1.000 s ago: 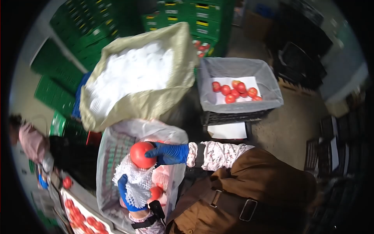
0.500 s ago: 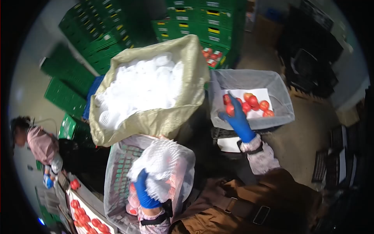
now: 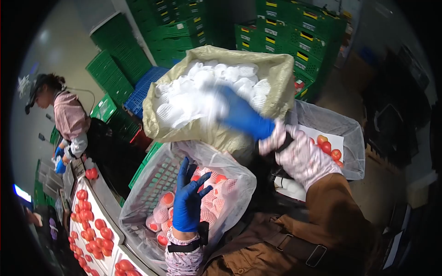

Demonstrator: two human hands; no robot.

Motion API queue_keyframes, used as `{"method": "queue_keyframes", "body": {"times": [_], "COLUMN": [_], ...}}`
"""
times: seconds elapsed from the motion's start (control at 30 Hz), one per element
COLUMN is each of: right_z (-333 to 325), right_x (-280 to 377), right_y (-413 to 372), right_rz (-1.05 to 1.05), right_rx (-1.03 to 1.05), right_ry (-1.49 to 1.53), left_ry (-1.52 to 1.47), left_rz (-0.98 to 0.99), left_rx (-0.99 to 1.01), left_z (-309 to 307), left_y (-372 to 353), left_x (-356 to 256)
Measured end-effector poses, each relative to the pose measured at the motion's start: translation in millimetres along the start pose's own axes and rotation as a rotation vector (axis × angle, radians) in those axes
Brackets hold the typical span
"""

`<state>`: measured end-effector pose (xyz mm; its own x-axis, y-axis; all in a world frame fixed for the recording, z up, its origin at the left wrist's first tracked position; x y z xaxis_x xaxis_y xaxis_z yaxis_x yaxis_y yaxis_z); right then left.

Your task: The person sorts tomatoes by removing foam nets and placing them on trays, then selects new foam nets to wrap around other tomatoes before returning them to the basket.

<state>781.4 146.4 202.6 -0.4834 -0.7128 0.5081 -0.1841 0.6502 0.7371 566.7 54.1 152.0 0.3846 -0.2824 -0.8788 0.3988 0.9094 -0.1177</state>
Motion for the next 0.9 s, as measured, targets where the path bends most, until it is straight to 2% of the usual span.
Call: {"method": "queue_keyframes", "body": {"times": [0.03, 0.07, 0.1, 0.13, 0.2, 0.23, 0.27, 0.3, 0.33, 0.4, 0.47, 0.53, 0.57, 0.6, 0.67, 0.73, 0.8, 0.87, 0.9], "right_z": [-11.4, -26.4, -31.6, -28.5, -18.4, -20.9, -22.2, -22.3, -22.7, -9.7, 26.2, 93.4, 127.8, 170.0, 237.4, 298.0, 315.5, 335.5, 335.3], "right_x": [-29.5, -52.2, -71.7, -114.2, -177.9, -183.3, -202.7, -180.3, -149.2, -86.0, -9.6, 21.4, 40.5, 35.2, 15.1, -45.3, -53.1, -81.0, -74.1], "right_y": [18.7, 37.4, 48.9, 50.0, 30.7, 23.1, 28.0, 38.7, 48.6, 60.1, 61.6, 24.9, 8.3, -11.3, -52.7, -106.6, -132.1, -166.1, -155.4], "right_rz": [-0.024, 0.07, 0.131, 0.151, 0.534, 0.771, 0.672, 0.756, 0.711, 0.084, -0.032, 0.388, 0.313, 0.223, 0.225, 0.183, 0.24, 0.269, 0.293], "right_rx": [-0.172, -0.239, -0.231, -0.142, 0.34, 0.491, 0.408, 0.343, 0.308, -0.027, 0.028, 0.212, 0.461, 0.729, 1.084, 1.085, 1.192, 1.114, 1.174], "right_ry": [-0.188, -0.153, -0.282, -0.476, -0.637, -0.853, -0.892, -0.947, -0.922, -0.76, -0.365, 0.276, 0.309, 0.08, -0.15, -0.385, -0.493, -0.475, -0.431], "left_ry": [0.015, 0.008, 0.0, -0.009, 0.006, 0.018, 0.026, 0.091, 0.137, 0.088, 0.095, 0.064, 0.045, 0.027, -0.077, -0.111, -0.176, -0.248, -0.287], "left_rz": [-0.027, -0.02, -0.059, -0.098, -0.077, -0.042, -0.014, 0.002, 0.04, 0.101, 0.118, 0.112, 0.081, 0.049, 0.033, 0.057, 0.044, 0.029, 0.06], "left_rx": [-0.028, -0.048, -0.051, -0.055, -0.132, -0.161, -0.197, -0.306, -0.389, -0.51, -0.594, -0.641, -0.661, -0.678, -0.668, -0.648, -0.699, -0.755, -0.684], "left_z": [-9.5, -20.7, -32.1, -40.0, -54.1, -69.5, -85.0, -96.6, -112.1, -148.5, -182.6, -205.0, -212.6, -217.3, -224.4, -233.2, -237.9, -243.3, -242.7], "left_y": [-3.3, -7.5, -12.5, -18.3, -30.8, -38.4, -49.3, -60.9, -72.4, -92.2, -104.7, -105.3, -102.1, -99.2, -94.1, -93.0, -97.9, -102.2, -100.8], "left_x": [-2.6, -3.8, -1.1, 1.5, -1.5, -3.8, -4.9, -13.1, -16.4, -17.3, -12.7, -0.2, 8.3, 15.6, 24.9, 24.0, 21.7, 24.4, 26.7]}}
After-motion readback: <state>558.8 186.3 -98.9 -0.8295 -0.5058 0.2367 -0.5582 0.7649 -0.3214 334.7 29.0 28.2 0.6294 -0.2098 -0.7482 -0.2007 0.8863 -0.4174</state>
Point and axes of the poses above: each hand's wrist, its own y-axis towards the middle knuckle, its own z-axis out of the palm, x = y × z, the point moved 4 cm from there along y, towards the middle knuckle, and after that the axes turned 3 degrees about y, right-handed, at the moved point
